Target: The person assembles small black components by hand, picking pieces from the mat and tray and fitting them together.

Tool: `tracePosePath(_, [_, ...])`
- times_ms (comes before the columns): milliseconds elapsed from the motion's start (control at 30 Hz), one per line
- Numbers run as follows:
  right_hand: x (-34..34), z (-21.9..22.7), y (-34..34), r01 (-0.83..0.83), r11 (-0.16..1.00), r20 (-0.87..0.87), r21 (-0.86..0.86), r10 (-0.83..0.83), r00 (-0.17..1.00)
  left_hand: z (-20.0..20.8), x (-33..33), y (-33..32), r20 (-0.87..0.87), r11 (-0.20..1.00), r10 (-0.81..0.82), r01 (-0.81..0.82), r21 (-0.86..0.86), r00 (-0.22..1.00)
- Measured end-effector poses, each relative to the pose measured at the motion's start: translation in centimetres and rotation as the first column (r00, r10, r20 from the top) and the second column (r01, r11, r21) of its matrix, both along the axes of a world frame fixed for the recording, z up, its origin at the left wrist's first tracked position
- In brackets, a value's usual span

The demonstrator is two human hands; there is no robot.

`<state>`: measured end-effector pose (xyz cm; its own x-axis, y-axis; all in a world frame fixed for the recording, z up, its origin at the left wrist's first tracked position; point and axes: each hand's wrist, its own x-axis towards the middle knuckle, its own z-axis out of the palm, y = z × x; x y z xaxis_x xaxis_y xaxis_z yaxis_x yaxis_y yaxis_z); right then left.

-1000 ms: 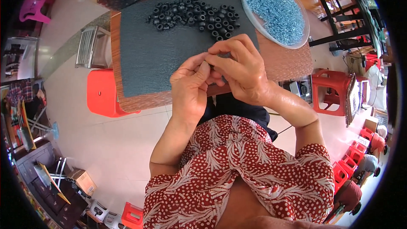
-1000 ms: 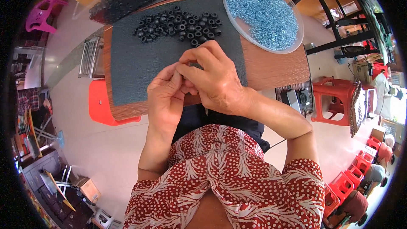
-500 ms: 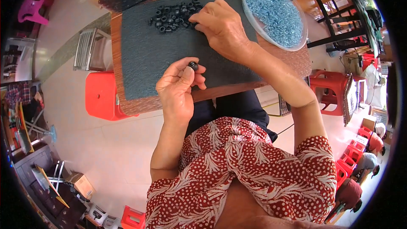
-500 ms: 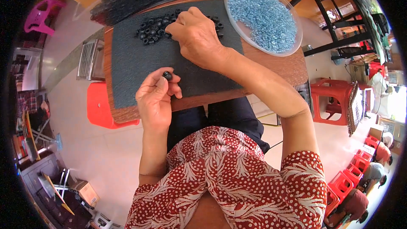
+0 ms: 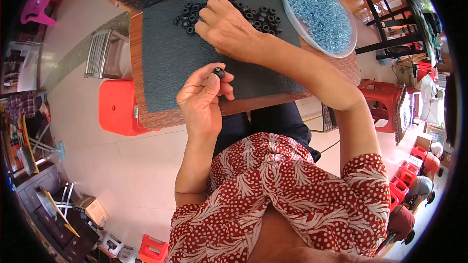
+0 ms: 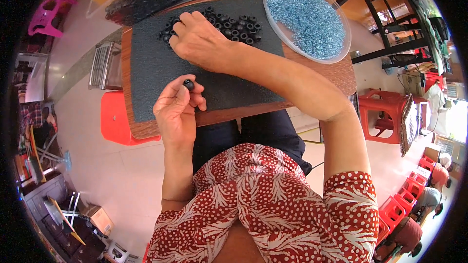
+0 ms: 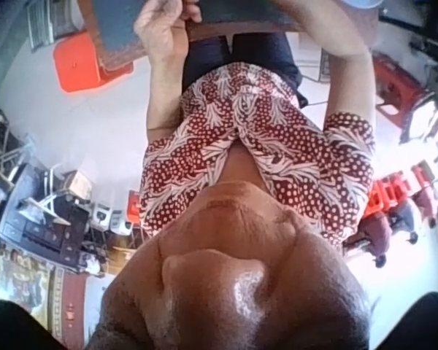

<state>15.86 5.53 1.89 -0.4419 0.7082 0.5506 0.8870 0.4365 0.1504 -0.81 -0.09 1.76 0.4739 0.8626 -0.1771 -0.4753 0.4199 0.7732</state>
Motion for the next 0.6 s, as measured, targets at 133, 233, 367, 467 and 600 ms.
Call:
tracePosePath(133, [-0.2,-0.1,-0.3,-0.034,0.999,0.033,0.039,0.032,0.999,0.0,0.3,-0.1,-0.005,1.0,0.009,-0.009,-0.004,1.0])
tracePosePath(233, [0.2,0.2,-1.2,-0.035,0.999,0.084,-0.01,0.035,0.996,0.2,0.2,-0.2,-0.032,1.0,0.016,-0.015,0.007,0.999])
tracePosePath(367, [0.6,0.3,-2.7,-0.084,0.993,-0.005,-0.085,0.084,0.996,-0.1,-0.3,0.0,-0.024,1.0,0.029,-0.029,0.008,0.999])
tracePosePath(467, [1.3,0.6,-3.5,-0.088,0.992,-0.266,-0.087,0.062,0.962,0.1,-0.5,0.2,-0.029,0.999,0.046,-0.046,0.012,0.999])
tracePosePath(600, [1.3,0.7,-2.8,-0.001,0.997,-0.275,-0.075,-0.02,0.961,0.2,-0.5,0.2,-0.028,0.998,0.069,-0.069,-0.009,0.997])
